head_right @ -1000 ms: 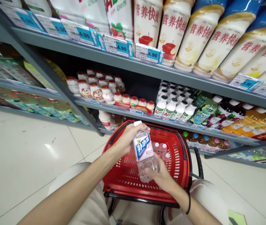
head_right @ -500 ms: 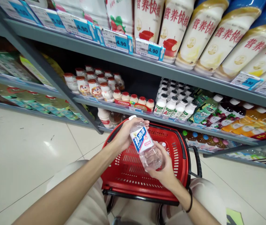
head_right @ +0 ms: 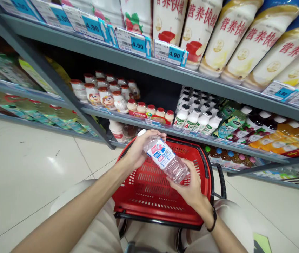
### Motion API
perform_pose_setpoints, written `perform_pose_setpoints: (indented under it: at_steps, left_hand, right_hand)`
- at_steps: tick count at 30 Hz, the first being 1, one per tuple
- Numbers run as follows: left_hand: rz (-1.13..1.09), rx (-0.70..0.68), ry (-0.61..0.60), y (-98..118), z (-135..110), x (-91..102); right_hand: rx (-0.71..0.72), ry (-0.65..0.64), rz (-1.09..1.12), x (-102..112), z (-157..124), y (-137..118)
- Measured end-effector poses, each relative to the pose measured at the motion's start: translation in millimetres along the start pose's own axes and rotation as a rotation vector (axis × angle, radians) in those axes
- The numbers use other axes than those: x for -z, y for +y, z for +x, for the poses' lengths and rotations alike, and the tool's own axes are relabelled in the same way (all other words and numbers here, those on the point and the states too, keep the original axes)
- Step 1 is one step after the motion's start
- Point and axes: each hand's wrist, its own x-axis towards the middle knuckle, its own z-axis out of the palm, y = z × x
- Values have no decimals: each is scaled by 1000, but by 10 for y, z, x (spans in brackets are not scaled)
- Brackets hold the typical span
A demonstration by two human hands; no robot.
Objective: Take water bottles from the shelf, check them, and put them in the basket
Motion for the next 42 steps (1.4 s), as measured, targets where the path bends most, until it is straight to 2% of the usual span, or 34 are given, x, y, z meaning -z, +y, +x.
perform_pose_setpoints:
  at_steps: [6, 9, 14, 20, 25, 32, 37, 42]
  left_hand:
    - [0, -61, -102, -16, -8, 4]
    - [15, -70, -127, -26, -15, 9]
    - [0, -55, -123, -53, -26, -6]
    - [8, -62, -169, -103, -9, -29]
    - [84, -72, -154, -104, -32, -71]
    - [131, -75, -127, -99, -63, -85]
    - [115, -92, -106, -136, -47, -75]
    - [152, -62, -2, -197, -8, -53]
  right_hand:
    - [-383, -88, 522, -92, 22, -106]
    - [-531, -140, 735, -122, 47, -167]
    - [-677, -194, 941, -107, 93, -228]
    - [-898, -342, 1088, -57, 167, -285]
    - [-946, -372, 1124, -54, 163, -237]
    - [-963, -317, 1119, -68, 123, -164]
    - [-923, -327, 1122, -49, 122, -134]
    - [-862, -307, 1047, 10, 189, -171]
